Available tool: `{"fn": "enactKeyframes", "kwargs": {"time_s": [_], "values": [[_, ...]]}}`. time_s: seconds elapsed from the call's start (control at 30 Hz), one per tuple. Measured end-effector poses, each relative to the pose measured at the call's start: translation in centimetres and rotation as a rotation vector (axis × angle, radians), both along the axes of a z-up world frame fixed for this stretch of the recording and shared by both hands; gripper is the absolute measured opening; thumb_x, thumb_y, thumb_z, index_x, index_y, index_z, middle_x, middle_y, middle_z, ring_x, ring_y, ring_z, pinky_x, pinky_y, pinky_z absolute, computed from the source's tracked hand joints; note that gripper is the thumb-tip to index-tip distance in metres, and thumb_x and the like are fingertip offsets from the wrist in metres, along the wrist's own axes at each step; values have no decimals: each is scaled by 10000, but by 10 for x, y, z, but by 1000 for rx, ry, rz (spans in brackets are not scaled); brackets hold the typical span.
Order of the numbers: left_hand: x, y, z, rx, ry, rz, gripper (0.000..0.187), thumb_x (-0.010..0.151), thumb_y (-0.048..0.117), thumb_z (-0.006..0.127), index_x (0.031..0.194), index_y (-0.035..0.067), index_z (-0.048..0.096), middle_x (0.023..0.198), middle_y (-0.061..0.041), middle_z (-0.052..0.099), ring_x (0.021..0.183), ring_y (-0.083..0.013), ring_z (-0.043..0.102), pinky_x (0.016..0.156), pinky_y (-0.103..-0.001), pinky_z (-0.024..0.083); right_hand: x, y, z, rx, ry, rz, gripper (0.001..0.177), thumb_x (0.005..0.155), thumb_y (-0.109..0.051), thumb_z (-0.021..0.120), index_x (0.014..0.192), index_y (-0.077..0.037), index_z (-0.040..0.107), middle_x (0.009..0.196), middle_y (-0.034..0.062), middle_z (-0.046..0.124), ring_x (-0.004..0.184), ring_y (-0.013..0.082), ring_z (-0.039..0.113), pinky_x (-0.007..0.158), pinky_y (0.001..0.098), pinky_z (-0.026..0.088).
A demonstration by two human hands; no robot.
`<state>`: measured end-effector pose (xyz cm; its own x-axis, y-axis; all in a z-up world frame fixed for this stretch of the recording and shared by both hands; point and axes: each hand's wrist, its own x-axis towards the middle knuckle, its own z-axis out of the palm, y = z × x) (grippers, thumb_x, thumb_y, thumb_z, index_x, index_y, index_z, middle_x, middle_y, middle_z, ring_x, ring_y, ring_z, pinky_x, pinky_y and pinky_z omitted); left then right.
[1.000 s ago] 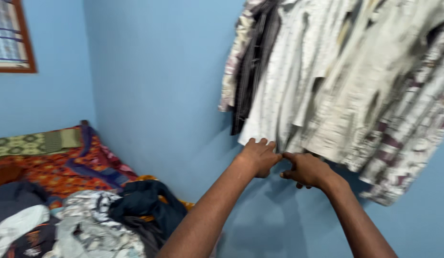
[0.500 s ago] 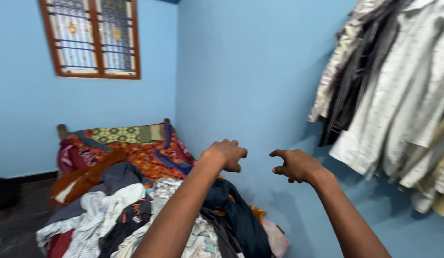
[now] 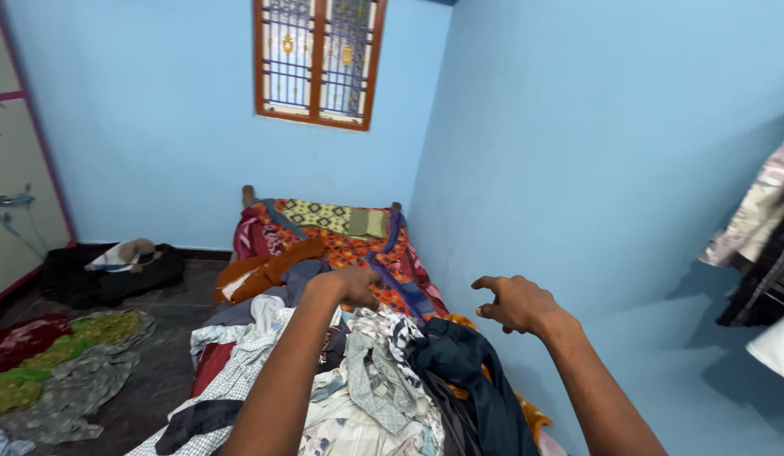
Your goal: The person picks up various shirts from a pile on a bed and hangs them one by one on a wall-mounted coat rack. The shirts include floral, striped, and solid patterns. The person handles each shirt by the collar and places it on a hook.
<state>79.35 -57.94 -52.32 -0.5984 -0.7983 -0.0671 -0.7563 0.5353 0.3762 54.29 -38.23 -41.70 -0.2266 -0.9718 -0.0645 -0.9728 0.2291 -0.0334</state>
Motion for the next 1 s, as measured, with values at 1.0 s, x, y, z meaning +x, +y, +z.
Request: {"fn": "enactKeyframes", "kwargs": {"time_s": [1.0], "values": [[29,-308,-301,73,8,-106,593,790,440,788,1301,161,682,1359,-141,651,1279,-314,595,1059,-422,478,-18,-384,-285,223,-466,141,465,901,-283,746,1343,-185,637,1045,96,720,671,209,751,653,403,641]]}}
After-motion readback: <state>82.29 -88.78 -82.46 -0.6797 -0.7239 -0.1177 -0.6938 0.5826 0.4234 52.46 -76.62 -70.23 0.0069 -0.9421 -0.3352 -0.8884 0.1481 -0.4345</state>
